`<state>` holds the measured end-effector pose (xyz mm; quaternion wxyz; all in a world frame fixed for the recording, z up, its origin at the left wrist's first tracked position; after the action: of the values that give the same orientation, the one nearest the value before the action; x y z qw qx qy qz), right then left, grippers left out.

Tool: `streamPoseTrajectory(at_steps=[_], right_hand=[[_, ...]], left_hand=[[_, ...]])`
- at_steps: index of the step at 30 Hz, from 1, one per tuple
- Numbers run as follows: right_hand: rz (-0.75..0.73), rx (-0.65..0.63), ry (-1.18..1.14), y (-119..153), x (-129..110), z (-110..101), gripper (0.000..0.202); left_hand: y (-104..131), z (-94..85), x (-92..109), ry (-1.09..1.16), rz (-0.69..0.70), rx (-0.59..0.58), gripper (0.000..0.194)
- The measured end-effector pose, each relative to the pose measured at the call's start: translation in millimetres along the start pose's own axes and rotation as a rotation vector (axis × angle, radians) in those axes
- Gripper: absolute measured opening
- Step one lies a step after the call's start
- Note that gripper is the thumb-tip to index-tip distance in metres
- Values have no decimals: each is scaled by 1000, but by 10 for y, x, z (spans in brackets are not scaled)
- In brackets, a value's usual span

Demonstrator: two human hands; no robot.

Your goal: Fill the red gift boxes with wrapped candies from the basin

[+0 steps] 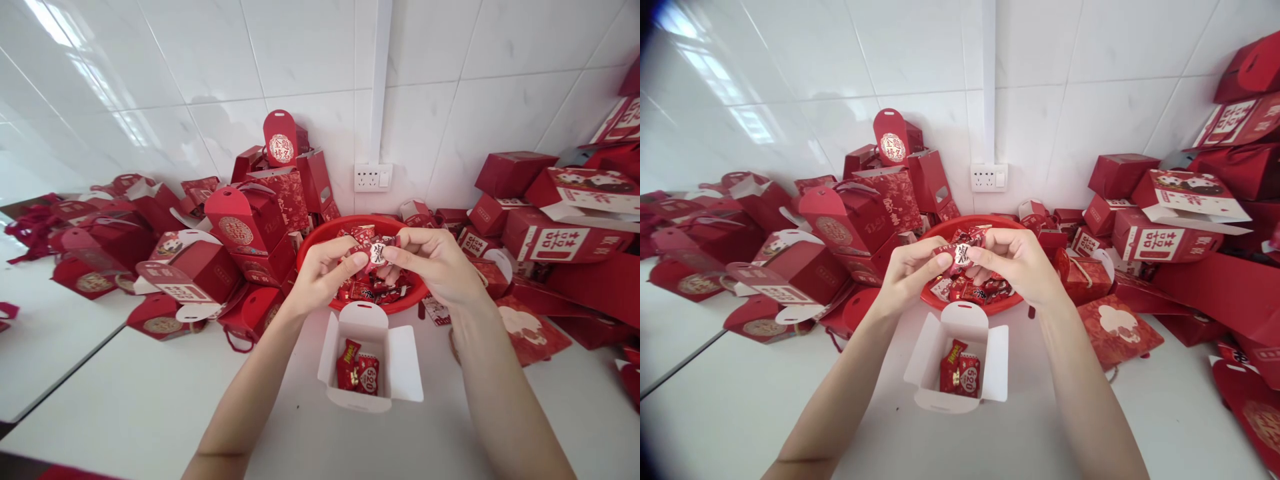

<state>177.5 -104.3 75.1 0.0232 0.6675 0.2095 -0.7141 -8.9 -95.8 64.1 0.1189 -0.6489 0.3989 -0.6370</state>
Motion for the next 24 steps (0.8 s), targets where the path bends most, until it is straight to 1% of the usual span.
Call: streamPoseTrajectory(at_steps=[5, 10, 14, 16, 19, 21, 24], right_hand=[[-10, -9, -11, 12, -19, 20, 38], [-32, 78, 49, 7, 3, 31, 35], [-75, 99, 50, -2, 9, 25, 31], [-89, 113, 35, -2, -3, 14, 31], [-98, 152, 61, 6, -31, -9, 31], [-107, 177, 89, 15, -49, -22, 32], [-123, 185, 100, 22, -62, -28, 31]], left_hand=[[-7, 29, -50, 145, -14, -11, 36], [-17, 20, -63, 22, -36, -19, 39], [-35, 16, -97, 8, 15, -4, 39], [-44, 23, -122, -11, 52, 29, 37], [-44, 50, -149, -34, 86, 136, 23], [-31, 84, -149, -27, 98, 187, 30], [-3, 137, -128, -8, 110, 210, 38]])
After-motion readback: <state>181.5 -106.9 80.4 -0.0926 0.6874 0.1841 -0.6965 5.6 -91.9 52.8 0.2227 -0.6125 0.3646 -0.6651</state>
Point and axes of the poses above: each hand's wrist, its own y-axis away from the middle knuckle, its own z-axis out of the palm, x = y × z, the point moved 2 cm from there along -y, towards the middle knuckle, and after that the axes turned 6 degrees about z, right-handed, at the moved point
